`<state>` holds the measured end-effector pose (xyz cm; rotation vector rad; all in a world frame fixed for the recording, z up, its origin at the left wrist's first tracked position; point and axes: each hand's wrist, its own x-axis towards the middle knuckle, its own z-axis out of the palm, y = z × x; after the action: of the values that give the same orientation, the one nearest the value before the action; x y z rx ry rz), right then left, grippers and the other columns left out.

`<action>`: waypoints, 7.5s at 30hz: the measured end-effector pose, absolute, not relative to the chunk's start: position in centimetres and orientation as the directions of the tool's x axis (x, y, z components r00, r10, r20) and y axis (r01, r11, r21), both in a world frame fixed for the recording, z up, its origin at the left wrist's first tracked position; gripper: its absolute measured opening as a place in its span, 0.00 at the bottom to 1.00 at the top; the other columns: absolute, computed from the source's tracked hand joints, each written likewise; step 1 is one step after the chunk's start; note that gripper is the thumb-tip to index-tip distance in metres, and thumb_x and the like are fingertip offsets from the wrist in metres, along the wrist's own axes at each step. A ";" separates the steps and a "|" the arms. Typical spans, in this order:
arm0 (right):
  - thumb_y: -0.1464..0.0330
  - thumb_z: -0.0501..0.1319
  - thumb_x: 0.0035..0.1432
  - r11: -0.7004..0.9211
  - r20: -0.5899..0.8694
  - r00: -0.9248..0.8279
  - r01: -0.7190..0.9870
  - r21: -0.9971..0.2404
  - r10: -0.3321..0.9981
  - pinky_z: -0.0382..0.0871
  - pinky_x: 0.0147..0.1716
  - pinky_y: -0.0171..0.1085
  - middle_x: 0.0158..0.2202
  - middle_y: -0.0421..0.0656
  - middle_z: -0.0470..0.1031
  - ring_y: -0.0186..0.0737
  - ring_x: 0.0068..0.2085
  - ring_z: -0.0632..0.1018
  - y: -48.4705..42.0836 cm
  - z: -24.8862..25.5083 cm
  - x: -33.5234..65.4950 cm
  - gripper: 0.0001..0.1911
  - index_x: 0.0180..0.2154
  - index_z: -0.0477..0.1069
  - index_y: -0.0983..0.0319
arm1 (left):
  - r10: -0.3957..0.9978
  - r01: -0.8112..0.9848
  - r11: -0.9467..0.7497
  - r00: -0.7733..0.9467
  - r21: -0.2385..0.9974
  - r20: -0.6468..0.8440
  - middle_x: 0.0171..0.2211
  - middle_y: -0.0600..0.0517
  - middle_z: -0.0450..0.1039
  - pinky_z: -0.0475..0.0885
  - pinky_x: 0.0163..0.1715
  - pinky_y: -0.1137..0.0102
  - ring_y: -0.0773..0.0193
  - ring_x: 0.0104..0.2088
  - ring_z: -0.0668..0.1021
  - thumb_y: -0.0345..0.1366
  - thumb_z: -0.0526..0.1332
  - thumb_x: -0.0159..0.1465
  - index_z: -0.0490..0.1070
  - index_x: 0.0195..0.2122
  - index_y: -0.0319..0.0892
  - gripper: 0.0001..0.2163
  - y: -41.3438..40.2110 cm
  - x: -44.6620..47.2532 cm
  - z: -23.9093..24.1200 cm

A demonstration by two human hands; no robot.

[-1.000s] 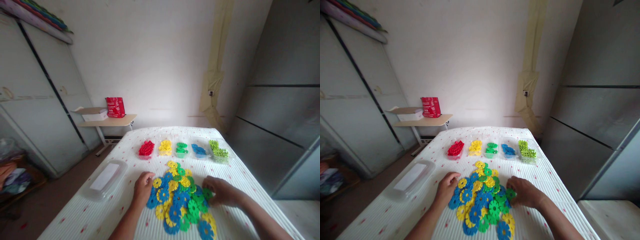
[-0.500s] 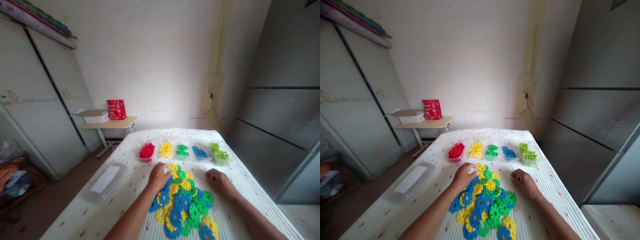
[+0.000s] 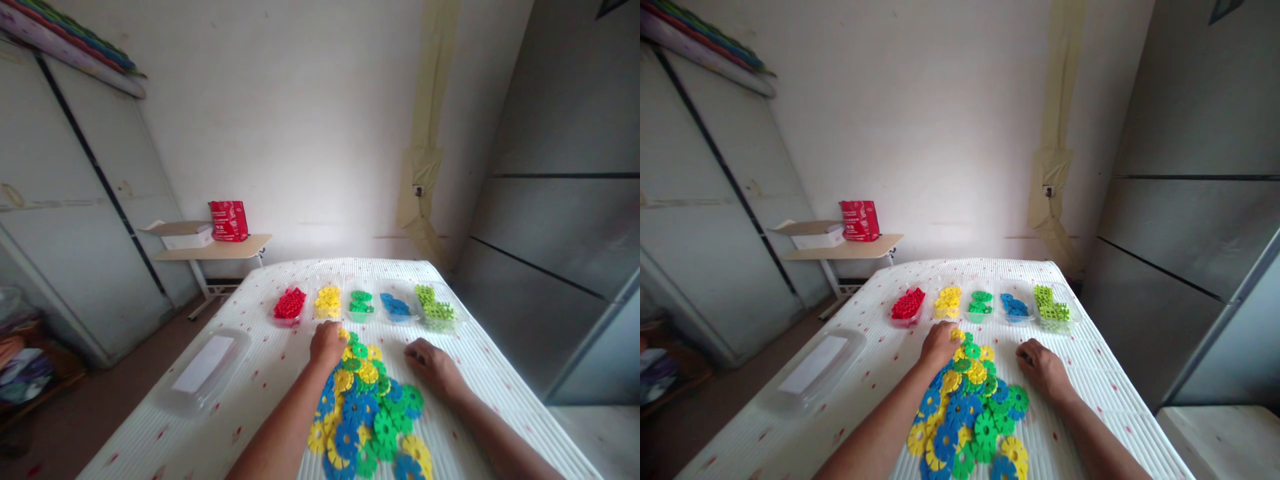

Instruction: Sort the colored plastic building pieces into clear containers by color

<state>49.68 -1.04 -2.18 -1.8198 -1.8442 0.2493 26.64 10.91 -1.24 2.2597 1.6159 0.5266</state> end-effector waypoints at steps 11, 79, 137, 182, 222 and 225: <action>0.66 0.49 0.53 0.086 0.252 0.045 0.870 -0.486 0.967 0.66 0.34 0.35 0.32 0.42 0.72 0.38 0.34 0.74 -1.0 -2.3 49.6 0.11 0.31 0.69 0.59 | 0.970 0.653 -0.209 0.231 0.728 0.072 0.36 0.51 0.74 0.68 0.38 0.73 0.62 0.37 0.75 0.32 0.63 0.50 0.73 0.44 0.41 0.18 12.6 25.1 -2.4; 0.68 0.49 0.53 0.095 0.265 0.039 0.875 -0.474 0.963 0.65 0.34 0.34 0.32 0.42 0.72 0.38 0.34 0.74 -0.9 -2.4 49.7 0.11 0.31 0.69 0.59 | 0.852 0.622 -0.450 0.515 0.642 0.098 0.35 0.51 0.76 0.68 0.41 0.71 0.61 0.38 0.76 0.28 0.61 0.46 0.76 0.38 0.40 0.16 9.1 22.2 -0.7; 0.65 0.52 0.54 0.090 0.162 -0.009 0.861 -0.501 0.987 0.64 0.32 0.34 0.33 0.43 0.73 0.38 0.33 0.74 -1.7 -0.7 48.9 0.11 0.33 0.71 0.61 | 0.879 0.632 -0.452 0.195 0.630 0.436 0.33 0.50 0.75 0.72 0.41 0.68 0.63 0.37 0.77 0.29 0.50 0.53 0.73 0.31 0.42 0.12 8.5 13.5 -4.7; 0.55 0.56 0.52 0.179 0.105 -0.152 0.653 -0.736 0.983 0.65 0.26 0.34 0.27 0.41 0.74 0.37 0.27 0.73 -2.8 1.7 49.9 0.19 0.35 0.73 0.64 | 0.908 0.643 -0.390 0.150 0.660 0.391 0.33 0.50 0.76 0.72 0.42 0.67 0.62 0.37 0.77 0.31 0.51 0.52 0.74 0.28 0.43 0.11 8.1 13.9 -3.9; 0.72 0.51 0.56 0.094 0.300 -0.035 0.978 -0.184 0.953 0.66 0.32 0.34 0.33 0.43 0.77 0.40 0.34 0.77 0.9 1.5 47.6 0.12 0.35 0.73 0.60 | 0.878 0.625 -0.455 0.198 0.634 0.436 0.32 0.51 0.74 0.71 0.40 0.69 0.64 0.36 0.76 0.28 0.51 0.53 0.73 0.29 0.43 0.11 8.4 13.8 -4.8; 0.74 0.49 0.53 0.079 0.340 0.020 0.958 -0.275 0.940 0.67 0.33 0.34 0.33 0.45 0.76 0.40 0.34 0.77 0.6 -0.7 48.8 0.13 0.33 0.72 0.62 | 0.876 0.619 -0.459 0.197 0.637 0.440 0.32 0.51 0.74 0.71 0.40 0.69 0.63 0.36 0.76 0.28 0.51 0.53 0.73 0.29 0.42 0.12 8.4 13.8 -4.9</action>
<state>48.76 0.60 -0.71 -1.8729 -1.9316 -0.0560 13.79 8.40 -4.85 2.1584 1.4103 1.1327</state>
